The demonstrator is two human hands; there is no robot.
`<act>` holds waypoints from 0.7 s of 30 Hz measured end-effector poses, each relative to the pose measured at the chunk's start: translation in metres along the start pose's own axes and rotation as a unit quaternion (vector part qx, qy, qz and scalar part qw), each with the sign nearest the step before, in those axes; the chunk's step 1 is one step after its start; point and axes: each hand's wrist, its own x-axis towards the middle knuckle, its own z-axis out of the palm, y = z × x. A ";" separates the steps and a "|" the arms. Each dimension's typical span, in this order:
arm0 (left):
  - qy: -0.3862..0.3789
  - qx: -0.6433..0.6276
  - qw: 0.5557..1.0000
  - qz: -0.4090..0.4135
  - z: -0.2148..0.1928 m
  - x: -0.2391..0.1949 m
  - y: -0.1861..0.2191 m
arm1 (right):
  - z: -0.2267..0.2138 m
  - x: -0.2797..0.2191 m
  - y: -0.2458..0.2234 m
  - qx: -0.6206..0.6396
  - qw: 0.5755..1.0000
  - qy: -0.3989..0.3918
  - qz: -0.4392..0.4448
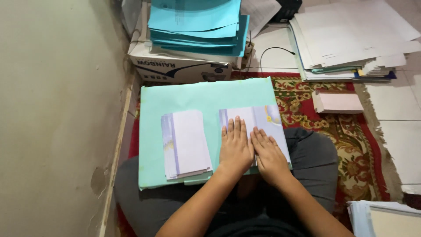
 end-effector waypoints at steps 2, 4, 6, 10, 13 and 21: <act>-0.006 -0.003 1.000 0.001 -0.004 0.000 0.001 | -0.002 0.012 0.003 0.001 1.000 -0.007 0.002; -0.012 -0.004 1.000 0.001 -0.004 0.000 0.000 | 0.003 0.028 0.011 0.005 1.000 -0.014 0.004; -0.016 0.004 1.000 -0.004 0.001 0.001 -0.002 | 0.015 0.049 0.022 -0.010 1.000 -0.008 -0.001; -0.028 0.012 0.999 -0.012 0.000 0.003 0.000 | 0.016 0.077 0.030 0.018 1.000 -0.003 0.005; -0.068 0.036 0.997 -0.029 0.001 0.011 0.000 | 0.013 0.070 0.024 0.027 0.999 0.017 0.005; -0.193 0.135 0.971 -0.049 -0.010 0.079 -0.012 | -0.005 0.002 0.003 0.000 1.000 0.018 -0.004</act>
